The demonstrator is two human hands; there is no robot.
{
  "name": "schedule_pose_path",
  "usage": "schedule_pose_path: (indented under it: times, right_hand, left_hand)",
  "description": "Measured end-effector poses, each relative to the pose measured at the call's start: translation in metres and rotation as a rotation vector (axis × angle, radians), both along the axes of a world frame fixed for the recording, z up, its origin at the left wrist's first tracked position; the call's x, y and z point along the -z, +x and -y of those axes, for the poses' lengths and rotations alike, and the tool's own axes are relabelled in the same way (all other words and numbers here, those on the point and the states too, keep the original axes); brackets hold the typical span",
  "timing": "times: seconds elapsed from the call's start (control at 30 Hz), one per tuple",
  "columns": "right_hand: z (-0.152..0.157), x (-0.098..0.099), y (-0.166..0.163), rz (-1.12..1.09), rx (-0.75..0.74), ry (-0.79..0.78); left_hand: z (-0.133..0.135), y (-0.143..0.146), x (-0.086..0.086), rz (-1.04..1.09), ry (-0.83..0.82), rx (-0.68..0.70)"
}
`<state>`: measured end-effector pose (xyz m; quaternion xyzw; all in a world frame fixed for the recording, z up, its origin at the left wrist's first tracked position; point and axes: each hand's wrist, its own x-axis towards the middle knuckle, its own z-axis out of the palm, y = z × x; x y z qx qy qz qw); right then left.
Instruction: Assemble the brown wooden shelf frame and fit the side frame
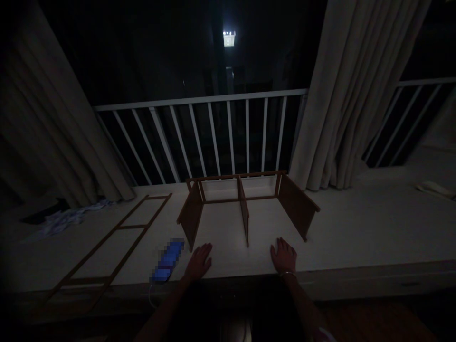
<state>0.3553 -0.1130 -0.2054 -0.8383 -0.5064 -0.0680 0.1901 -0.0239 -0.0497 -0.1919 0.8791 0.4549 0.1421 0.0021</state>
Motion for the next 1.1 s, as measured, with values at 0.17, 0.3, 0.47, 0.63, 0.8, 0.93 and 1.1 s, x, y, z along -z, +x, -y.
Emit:
schedule_pose_path:
  times: [0.17, 0.3, 0.47, 0.63, 0.8, 0.93, 1.1]
  right_hand:
    - [0.004, 0.0, 0.002, 0.009, -0.007, 0.012]
    - [0.006, 0.001, 0.003, 0.018, -0.003, 0.025]
    - [0.009, -0.001, 0.004, 0.008, -0.015, 0.009]
    - [0.011, 0.001, 0.006, -0.002, -0.006, 0.032]
    - [0.015, 0.003, 0.004, -0.04, -0.034, 0.043]
    - [0.017, -0.004, 0.012, -0.155, -0.067, 0.046]
    - [0.026, -0.024, 0.055, -0.43, -0.112, 0.026]
  left_hand:
    - [0.004, 0.0, 0.001, 0.009, 0.008, 0.022]
    - [0.006, -0.002, 0.004, 0.045, 0.025, 0.023]
    - [0.008, -0.003, 0.009, 0.139, 0.057, -0.015]
    - [0.021, -0.007, 0.004, 0.286, 0.056, -0.085]
    - [0.037, -0.013, -0.002, 0.518, 0.102, -0.372]
    - [0.035, -0.02, -0.001, 0.643, 0.127, -0.51]
    - [0.02, -0.027, 0.004, 0.663, 0.088, -0.686]
